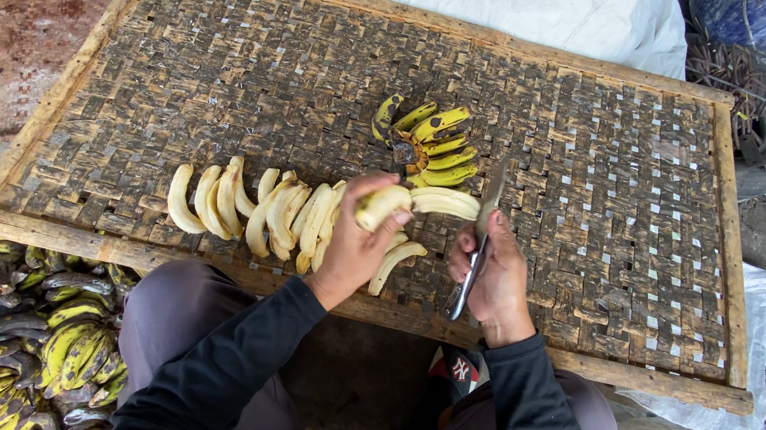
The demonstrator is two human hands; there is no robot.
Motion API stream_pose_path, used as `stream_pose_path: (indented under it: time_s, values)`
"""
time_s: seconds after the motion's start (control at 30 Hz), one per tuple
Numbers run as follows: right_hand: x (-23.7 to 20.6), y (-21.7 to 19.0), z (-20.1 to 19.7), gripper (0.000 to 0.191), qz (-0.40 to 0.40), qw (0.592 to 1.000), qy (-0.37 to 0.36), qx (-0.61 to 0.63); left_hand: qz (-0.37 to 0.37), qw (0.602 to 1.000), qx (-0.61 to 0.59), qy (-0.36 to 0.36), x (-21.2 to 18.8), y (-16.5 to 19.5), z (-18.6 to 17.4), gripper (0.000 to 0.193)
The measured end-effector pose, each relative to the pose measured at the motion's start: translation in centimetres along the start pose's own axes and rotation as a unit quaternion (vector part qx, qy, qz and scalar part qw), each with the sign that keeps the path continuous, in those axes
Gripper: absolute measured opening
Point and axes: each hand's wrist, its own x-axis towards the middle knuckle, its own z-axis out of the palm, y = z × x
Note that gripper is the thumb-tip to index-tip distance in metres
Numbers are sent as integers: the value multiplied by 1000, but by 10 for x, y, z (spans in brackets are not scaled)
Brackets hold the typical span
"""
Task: The person sits on the floor in front of a woven bamboo tray and peels bananas one at a time using a small knife, cutting the peel and pulling it off by hand. Peeled bananas are laid in a row on the tray and discarded peels are dropped into a sack beside them.
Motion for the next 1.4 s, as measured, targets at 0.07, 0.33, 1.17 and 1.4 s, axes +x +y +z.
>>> stream_pose_path:
  time_s: [0.07,0.33,1.17,1.4]
  values:
    - [-1,-6,-4,27,-61,998,5,-24,-52,986,-145,61,6,1,-8,57]
    - [0,5,4,28,-173,968,42,-175,-273,882,-379,63,9,-2,-13,38]
    - [0,76,26,18,-189,970,130,-77,-364,767,-525,67,-31,-16,23,38]
    - [-2,70,14,15,-320,862,109,-379,-385,829,-402,46,-26,-4,15,40]
